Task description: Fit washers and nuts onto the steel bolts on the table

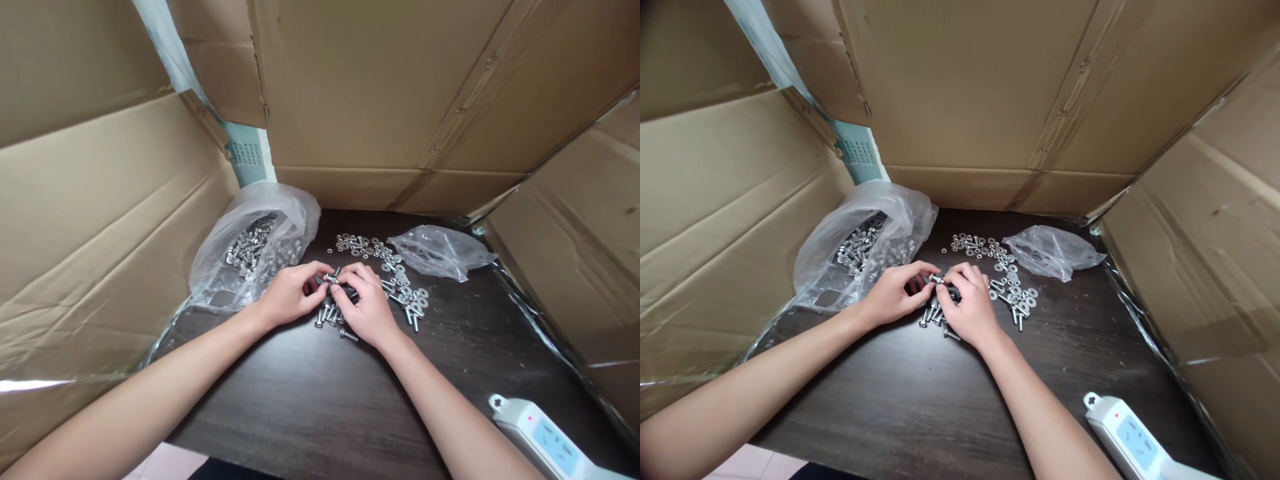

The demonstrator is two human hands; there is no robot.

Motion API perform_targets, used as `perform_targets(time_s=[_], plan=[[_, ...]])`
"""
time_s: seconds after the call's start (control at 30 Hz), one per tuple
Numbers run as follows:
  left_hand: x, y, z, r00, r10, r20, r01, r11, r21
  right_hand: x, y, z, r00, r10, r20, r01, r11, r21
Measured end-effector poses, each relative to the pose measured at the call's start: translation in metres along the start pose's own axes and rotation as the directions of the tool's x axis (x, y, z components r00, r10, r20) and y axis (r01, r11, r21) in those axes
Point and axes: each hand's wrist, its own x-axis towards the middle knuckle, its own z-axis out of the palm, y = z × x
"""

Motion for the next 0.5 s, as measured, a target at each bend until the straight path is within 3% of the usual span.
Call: perform_targets(time_s=[0.5], plan=[[-0.0008,-0.0010,-0.0001,0.999,0.009,0.042,-0.009,1.000,0.011,0.0008,-0.0002,-0.0009,1.000,0.003,-0.021,-0.002,0.999,0.035]])
